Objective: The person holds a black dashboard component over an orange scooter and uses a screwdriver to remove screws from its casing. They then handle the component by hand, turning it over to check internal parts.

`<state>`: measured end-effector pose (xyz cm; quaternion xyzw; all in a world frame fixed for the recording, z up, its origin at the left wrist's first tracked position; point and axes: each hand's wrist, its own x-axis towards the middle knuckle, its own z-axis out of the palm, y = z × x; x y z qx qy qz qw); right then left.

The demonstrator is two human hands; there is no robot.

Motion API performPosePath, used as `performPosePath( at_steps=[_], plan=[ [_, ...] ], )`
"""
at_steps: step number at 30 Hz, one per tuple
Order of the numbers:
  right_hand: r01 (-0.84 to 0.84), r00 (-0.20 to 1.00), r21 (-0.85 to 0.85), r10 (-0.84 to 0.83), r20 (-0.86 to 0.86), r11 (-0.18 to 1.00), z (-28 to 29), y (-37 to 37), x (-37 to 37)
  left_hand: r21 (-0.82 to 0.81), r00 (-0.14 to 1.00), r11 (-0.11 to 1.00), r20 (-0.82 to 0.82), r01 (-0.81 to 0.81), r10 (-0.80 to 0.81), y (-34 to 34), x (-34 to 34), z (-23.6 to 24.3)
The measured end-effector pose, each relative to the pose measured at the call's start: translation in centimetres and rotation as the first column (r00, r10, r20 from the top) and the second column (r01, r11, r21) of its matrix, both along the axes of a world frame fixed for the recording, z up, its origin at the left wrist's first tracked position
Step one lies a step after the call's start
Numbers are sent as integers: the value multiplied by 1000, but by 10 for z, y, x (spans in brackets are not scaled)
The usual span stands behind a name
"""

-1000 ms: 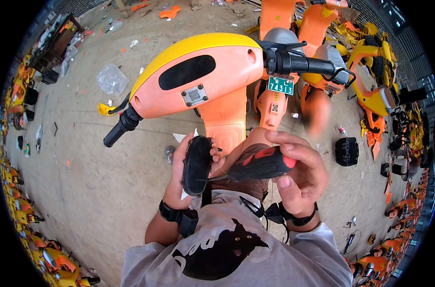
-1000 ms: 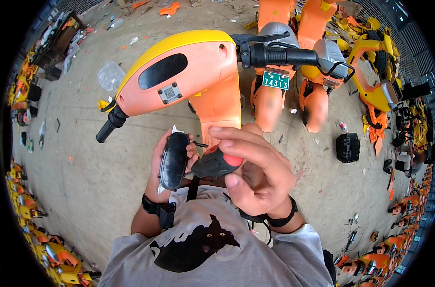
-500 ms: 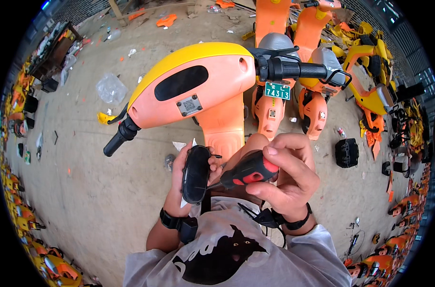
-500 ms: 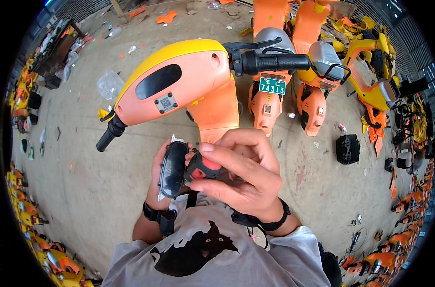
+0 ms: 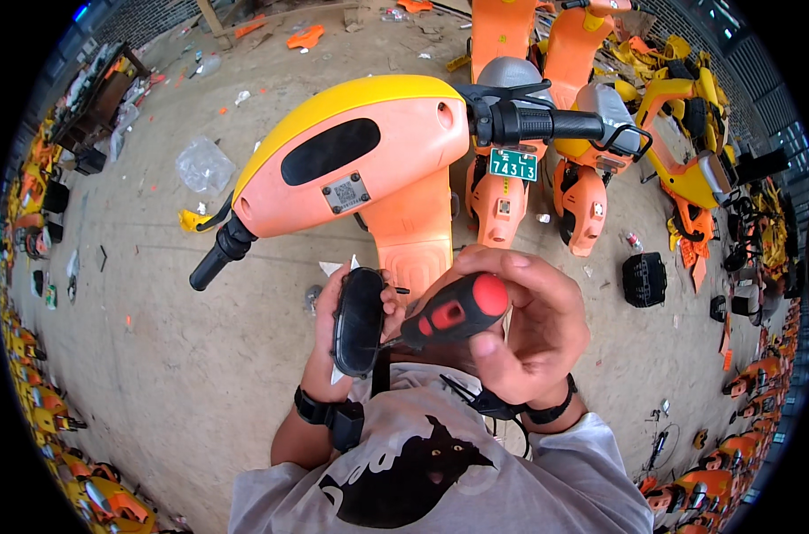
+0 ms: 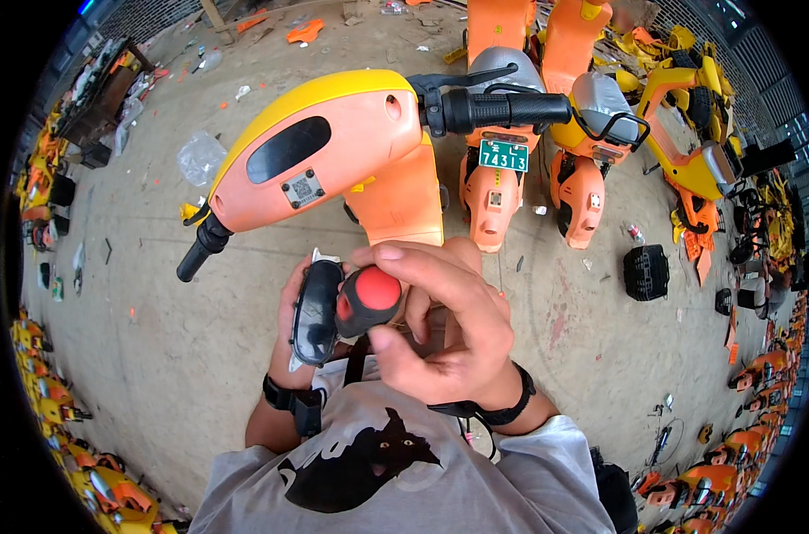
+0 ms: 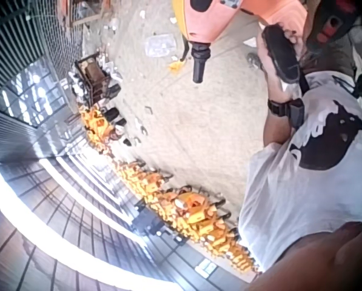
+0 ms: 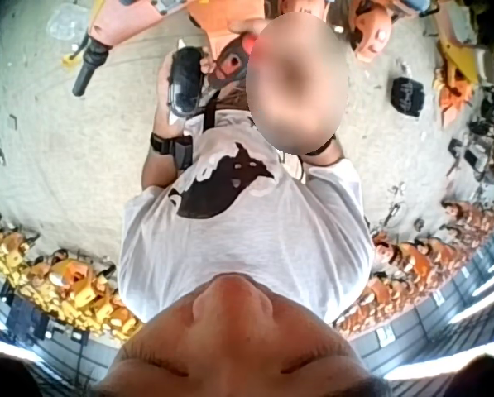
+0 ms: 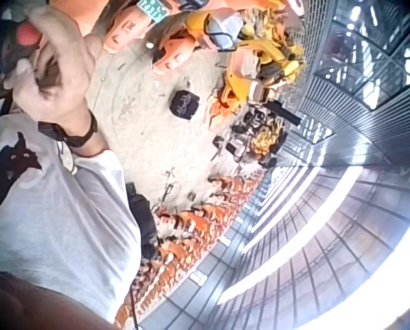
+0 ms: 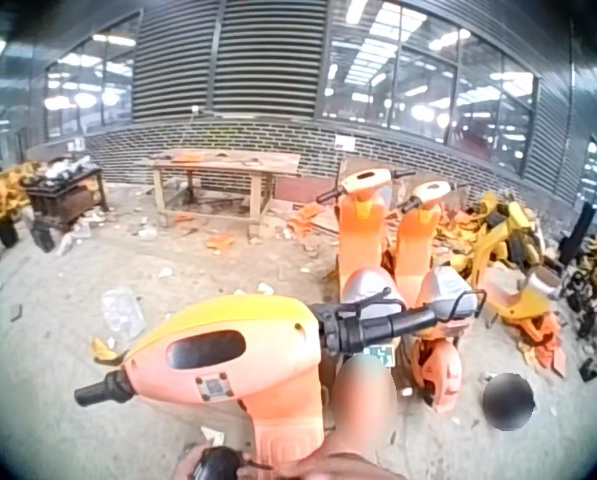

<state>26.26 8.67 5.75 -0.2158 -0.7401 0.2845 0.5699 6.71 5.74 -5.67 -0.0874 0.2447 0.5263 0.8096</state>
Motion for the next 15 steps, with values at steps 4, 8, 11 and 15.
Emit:
performPosePath(
  at_steps=[4,8,11,15],
  plan=[
    [38,999,18,-38,4,999,2,3,-4,18,999,1000,42,11,-11,1,-1,-2],
    [62,997,52,-60,-42,997,-2,1,-7,23,999,1000,46,14,-15,0,-1,0],
    [21,999,47,-19,-47,999,0,2,-8,35,998,999,57,22,-24,-1,-5,-1],
    [29,999,29,-28,-19,999,-4,0,-6,-8,998,1000,66,8,-8,0,-1,3]
  ],
)
